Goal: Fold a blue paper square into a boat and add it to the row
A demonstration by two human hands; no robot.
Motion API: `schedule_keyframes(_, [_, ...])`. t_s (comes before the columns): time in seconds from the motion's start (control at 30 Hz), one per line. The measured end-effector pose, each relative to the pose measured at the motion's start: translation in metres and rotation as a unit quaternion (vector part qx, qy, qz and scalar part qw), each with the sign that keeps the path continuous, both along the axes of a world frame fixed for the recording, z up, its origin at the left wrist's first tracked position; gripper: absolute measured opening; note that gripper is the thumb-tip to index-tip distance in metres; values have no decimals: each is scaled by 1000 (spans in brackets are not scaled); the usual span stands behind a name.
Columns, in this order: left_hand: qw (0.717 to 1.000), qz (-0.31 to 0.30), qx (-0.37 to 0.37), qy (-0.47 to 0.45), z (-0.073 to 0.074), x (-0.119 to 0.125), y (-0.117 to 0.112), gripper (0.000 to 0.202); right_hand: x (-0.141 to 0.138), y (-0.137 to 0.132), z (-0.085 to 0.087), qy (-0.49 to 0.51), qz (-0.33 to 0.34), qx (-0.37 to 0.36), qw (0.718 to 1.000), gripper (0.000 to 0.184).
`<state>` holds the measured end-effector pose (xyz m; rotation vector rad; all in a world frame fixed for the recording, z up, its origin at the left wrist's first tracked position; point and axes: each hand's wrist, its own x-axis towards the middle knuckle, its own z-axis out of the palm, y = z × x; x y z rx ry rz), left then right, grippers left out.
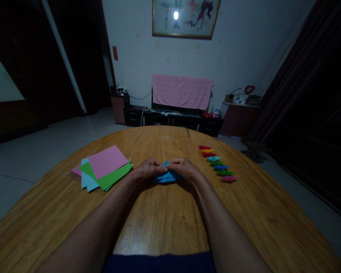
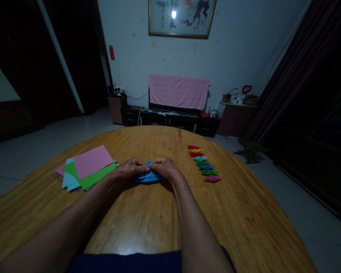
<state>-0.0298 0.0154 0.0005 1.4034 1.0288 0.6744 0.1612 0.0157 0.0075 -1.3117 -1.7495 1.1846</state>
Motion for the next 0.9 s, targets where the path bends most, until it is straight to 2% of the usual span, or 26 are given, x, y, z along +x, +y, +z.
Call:
schedule_keyframes(0.27, [999,7,28,37,9,1,-4,32,-4,-4,6,-8,-7,23,1000,26])
schedule_keyframes(0.43, [999,1,23,36,6,3,-4,31,-5,-4,7,-23,-22,54,998,25])
schedule_keyframes(0.77, [1000,-5,5,-2,3,3,-4,29,-8,-5,6,-15,-42,30,999,24])
schedule_keyframes(0.9, [1000,11,2,-7,2,5,-5,30,-9,-6,6,-6,-53,17,998,22])
